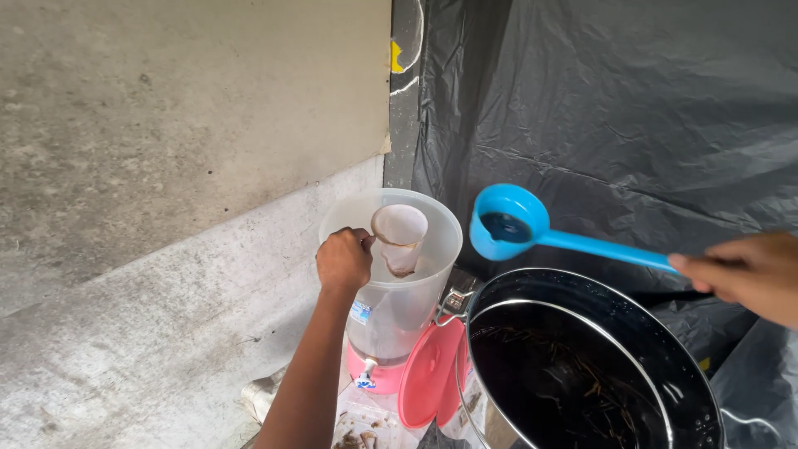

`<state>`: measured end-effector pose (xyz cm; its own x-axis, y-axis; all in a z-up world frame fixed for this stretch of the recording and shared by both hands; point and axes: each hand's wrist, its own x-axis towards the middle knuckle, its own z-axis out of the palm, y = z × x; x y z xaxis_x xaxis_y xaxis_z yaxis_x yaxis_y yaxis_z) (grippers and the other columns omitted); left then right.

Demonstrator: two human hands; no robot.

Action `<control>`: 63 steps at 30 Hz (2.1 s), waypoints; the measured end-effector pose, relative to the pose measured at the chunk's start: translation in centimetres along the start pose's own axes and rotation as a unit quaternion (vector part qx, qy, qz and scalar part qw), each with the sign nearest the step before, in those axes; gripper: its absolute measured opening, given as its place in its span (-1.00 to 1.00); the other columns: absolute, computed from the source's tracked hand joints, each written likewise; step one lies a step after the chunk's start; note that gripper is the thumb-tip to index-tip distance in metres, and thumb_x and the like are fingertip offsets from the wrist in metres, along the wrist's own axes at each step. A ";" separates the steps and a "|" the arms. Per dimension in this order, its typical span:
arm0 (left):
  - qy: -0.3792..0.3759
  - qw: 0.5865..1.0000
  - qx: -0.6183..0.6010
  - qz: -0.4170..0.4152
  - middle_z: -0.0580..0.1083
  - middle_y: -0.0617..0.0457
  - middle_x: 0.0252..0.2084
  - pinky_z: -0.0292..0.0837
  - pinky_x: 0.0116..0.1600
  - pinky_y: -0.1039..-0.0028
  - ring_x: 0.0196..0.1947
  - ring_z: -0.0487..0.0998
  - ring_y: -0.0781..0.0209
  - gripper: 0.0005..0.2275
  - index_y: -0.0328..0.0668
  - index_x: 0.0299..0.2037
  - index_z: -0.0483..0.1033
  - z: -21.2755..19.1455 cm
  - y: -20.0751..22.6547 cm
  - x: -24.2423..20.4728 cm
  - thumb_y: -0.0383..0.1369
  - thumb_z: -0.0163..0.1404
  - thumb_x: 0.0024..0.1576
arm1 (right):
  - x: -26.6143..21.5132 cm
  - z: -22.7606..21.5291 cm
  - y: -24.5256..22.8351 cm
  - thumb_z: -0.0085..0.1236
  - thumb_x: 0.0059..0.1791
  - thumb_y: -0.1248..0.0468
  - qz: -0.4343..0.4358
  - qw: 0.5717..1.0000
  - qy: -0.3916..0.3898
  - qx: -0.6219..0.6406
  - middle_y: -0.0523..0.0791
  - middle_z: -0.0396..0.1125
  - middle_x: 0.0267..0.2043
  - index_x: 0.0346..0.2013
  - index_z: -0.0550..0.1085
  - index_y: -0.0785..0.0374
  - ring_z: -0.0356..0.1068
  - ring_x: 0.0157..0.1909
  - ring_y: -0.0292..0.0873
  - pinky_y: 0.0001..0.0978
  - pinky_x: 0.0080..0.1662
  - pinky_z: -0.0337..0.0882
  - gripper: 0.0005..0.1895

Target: Filtering tea from a large pot into a dispenser using a ladle and a cloth filter

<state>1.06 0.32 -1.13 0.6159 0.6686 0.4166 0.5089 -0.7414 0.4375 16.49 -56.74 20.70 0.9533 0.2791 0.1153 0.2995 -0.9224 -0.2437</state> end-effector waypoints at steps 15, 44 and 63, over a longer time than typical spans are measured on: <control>0.030 0.996 0.080 -0.012 0.72 -0.05 -0.30 0.68 -0.13 -0.03 -0.26 0.77 -0.29 -0.67 0.04 -0.29 0.80 -0.4 1.1 -1.0 -0.07 0.11 0.45 | 0.2 3.8 -22.8 0.07 0.28 -0.38 -0.029 0.996 0.023 -0.082 -0.05 0.70 0.29 0.32 0.76 -0.19 0.64 0.40 0.24 0.22 0.21 0.65 -0.41; 0.002 0.997 0.072 -0.003 0.74 0.01 -0.31 0.78 -0.02 0.15 -0.25 0.85 -0.08 -0.76 0.03 -0.08 0.91 -4.1 2.3 -2.4 -0.15 0.16 0.42 | 1.9 11.3 -21.7 0.06 0.33 -0.24 -0.190 0.958 0.155 -0.149 0.04 0.75 -0.14 0.19 0.74 0.08 0.80 -0.01 0.27 0.22 0.02 0.71 -0.46; 0.022 0.997 0.068 0.005 0.73 0.04 -0.33 0.78 -0.05 0.20 -0.27 0.84 -0.04 -0.76 0.02 -0.06 0.91 -4.4 2.4 -2.6 -0.16 0.18 0.43 | 2.7 14.9 -19.7 -0.02 0.35 -0.22 -0.290 0.901 0.271 -0.173 -0.09 0.62 -0.16 0.11 0.65 0.02 0.74 -0.26 0.17 0.11 -0.14 0.72 -0.53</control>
<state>-1.93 -2.94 2.37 0.5961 0.6604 0.4566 0.5816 -0.7473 0.3214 13.74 -33.82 11.44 0.4534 0.6556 0.6039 0.6218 -0.7181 0.3127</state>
